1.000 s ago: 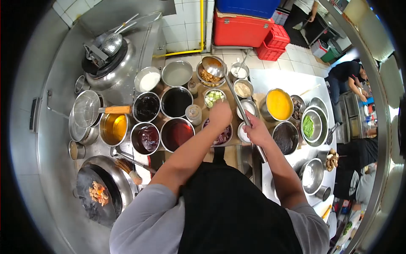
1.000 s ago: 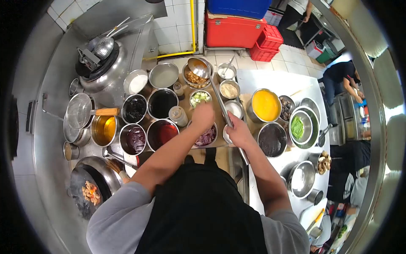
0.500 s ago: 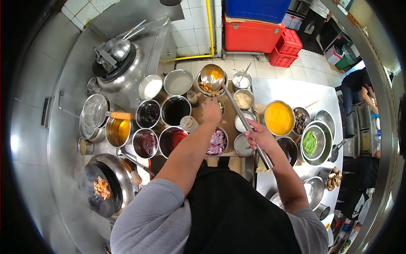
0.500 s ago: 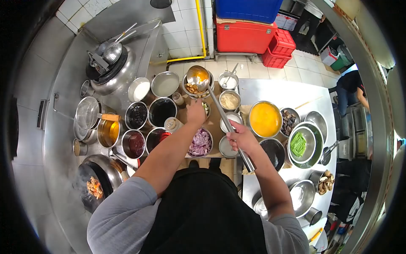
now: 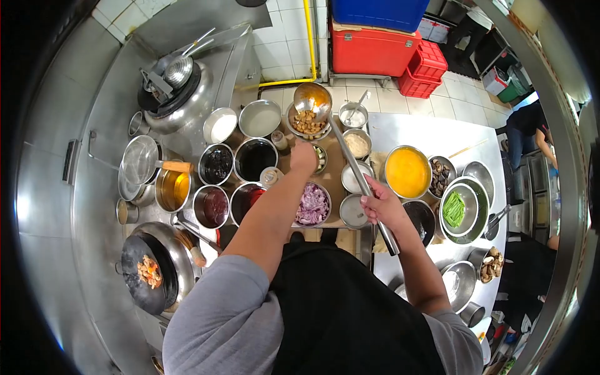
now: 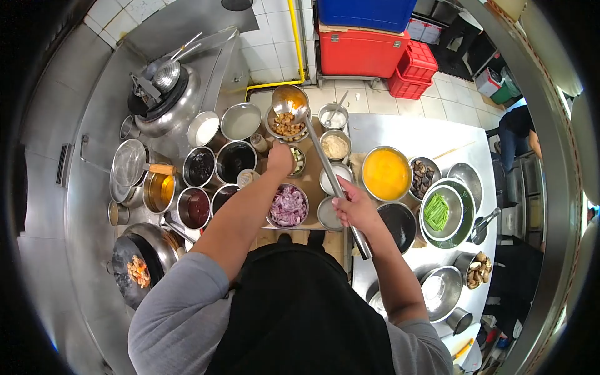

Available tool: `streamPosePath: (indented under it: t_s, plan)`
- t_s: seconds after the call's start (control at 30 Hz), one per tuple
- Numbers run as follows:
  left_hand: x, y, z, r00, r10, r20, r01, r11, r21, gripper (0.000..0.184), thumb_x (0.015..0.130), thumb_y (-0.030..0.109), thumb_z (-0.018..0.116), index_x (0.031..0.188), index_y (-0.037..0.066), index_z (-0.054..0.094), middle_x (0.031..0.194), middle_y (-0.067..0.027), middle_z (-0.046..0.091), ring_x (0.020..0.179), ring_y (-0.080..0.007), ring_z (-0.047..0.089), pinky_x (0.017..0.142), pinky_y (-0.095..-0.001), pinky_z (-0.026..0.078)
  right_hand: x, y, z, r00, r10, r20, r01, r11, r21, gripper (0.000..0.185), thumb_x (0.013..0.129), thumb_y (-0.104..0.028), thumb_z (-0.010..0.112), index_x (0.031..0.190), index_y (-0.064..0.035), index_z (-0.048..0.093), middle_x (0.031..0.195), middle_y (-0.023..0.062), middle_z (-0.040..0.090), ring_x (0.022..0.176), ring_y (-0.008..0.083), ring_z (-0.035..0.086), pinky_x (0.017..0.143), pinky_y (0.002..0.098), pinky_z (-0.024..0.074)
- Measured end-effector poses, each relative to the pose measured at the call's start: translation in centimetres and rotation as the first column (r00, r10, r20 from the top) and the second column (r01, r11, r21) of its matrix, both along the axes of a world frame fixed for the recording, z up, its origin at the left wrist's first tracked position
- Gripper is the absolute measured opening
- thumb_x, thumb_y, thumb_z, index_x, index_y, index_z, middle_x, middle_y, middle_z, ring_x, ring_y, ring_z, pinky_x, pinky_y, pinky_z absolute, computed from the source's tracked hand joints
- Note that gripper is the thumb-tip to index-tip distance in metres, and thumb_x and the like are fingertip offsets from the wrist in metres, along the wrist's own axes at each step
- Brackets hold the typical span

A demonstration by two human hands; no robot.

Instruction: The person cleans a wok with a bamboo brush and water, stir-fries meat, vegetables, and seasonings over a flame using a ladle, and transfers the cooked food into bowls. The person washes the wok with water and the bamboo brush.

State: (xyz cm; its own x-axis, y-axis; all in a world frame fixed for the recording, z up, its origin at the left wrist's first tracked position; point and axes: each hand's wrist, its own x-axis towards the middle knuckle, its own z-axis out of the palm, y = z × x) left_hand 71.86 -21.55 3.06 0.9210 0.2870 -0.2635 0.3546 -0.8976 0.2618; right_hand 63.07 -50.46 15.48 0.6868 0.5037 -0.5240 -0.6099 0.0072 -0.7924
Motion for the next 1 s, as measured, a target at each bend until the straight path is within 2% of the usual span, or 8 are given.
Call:
streamPosePath:
  t_s: [0.3,0.5,0.57,0.6,0.67,0.8,0.87,1.0]
  plan:
    - [0.3,0.4,0.7,0.997,0.073,0.038,-0.069,0.992,-0.102,0.027,0.093,0.004,0.064,0.115,-0.006,0.074,0.135,-0.0294,0.064,0.122,-0.0443,0.068,0.101,-0.0502,0.058,-0.1,-1.0,-0.4,1.0,-0.013,0.004,0.013,1.0,0.008,0.076,0.102,0.003,0.062,0.17,-0.0112,0.031,0.085,0.0036,0.057,0.057,0.0091,0.049,0.047,0.0271,0.0448]
    - [1.0,1.6,2.6,0.999,0.026,0.039,-0.02,0.987,-0.157,0.03,0.089,0.006,0.067,0.115,-0.008,0.073,0.107,-0.0286,0.074,0.104,-0.0467,0.074,0.093,-0.0501,0.062,-0.9,-1.0,-0.1,0.997,-0.05,-0.055,0.058,0.988,0.146,0.074,0.102,0.002,0.06,0.169,-0.011,0.033,0.086,0.0026,0.057,0.057,0.008,0.047,0.048,0.0263,0.0437]
    - [1.2,2.4,3.1,0.982,0.135,0.133,-0.063,0.896,-0.439,0.027,0.087,0.003,0.072,0.112,-0.008,0.073,0.089,-0.0225,0.076,0.088,-0.0393,0.078,0.084,-0.0448,0.065,-1.2,-1.2,0.2,0.995,-0.054,-0.084,0.067,0.985,0.161,0.073,0.102,0.002,0.06,0.169,-0.011,0.033,0.086,0.0028,0.057,0.057,0.0078,0.047,0.048,0.0263,0.0435]
    - [0.6,3.0,3.6,0.978,0.154,0.139,-0.078,0.894,-0.442,0.027,0.087,0.003,0.072,0.112,-0.008,0.073,0.089,-0.0225,0.076,0.088,-0.0393,0.078,0.084,-0.0448,0.065,-1.4,-1.1,0.4,0.991,-0.065,-0.116,0.086,0.98,0.182,0.073,0.102,0.001,0.06,0.168,-0.011,0.033,0.086,0.003,0.057,0.057,0.0076,0.046,0.048,0.0262,0.0432]
    - [-2.0,4.8,6.1,0.892,0.448,-0.06,-0.176,0.223,-0.959,0.015,0.087,0.001,0.079,0.101,-0.002,0.072,0.101,-0.0137,0.075,0.084,-0.0216,0.075,0.076,-0.0336,0.064,-2.2,-0.8,1.1,0.99,-0.07,-0.119,0.093,0.974,0.205,0.072,0.102,0.001,0.06,0.168,-0.0103,0.033,0.087,0.004,0.058,0.056,0.0075,0.045,0.047,0.0253,0.0417]
    - [-12.2,12.0,12.6,0.844,0.535,-0.043,-0.076,0.039,-0.996,0.015,0.091,-0.005,0.075,0.105,-0.003,0.07,0.101,-0.0105,0.074,0.091,-0.0201,0.075,0.083,-0.0324,0.064,-3.8,1.9,3.5,0.993,-0.042,-0.106,0.069,0.964,0.258,0.072,0.103,-0.001,0.06,0.168,-0.0106,0.031,0.091,0.0081,0.055,0.053,0.0054,0.045,0.043,0.0206,0.0398]
    - [-19.3,16.6,14.8,0.749,0.662,0.013,-0.014,0.035,-0.999,0.02,0.087,-0.007,0.077,0.106,-0.005,0.072,0.098,-0.0101,0.074,0.084,-0.0193,0.075,0.078,-0.0312,0.064,-4.8,4.7,4.5,0.995,0.059,-0.083,-0.031,0.953,0.303,0.075,0.102,-0.004,0.062,0.169,-0.0106,0.029,0.089,0.0074,0.055,0.051,0.0056,0.045,0.041,0.021,0.0403]
    - [-36.0,27.0,18.3,0.497,0.817,0.293,-0.169,0.422,-0.89,0.019,0.086,-0.001,0.077,0.105,-0.005,0.075,0.095,-0.0091,0.078,0.08,-0.015,0.073,0.075,-0.029,0.059,-8.3,13.4,7.9,0.949,0.313,0.038,-0.311,0.91,0.273,0.081,0.098,-0.009,0.067,0.169,-0.0091,0.027,0.086,0.0066,0.056,0.048,0.0057,0.043,0.039,0.0225,0.0411]
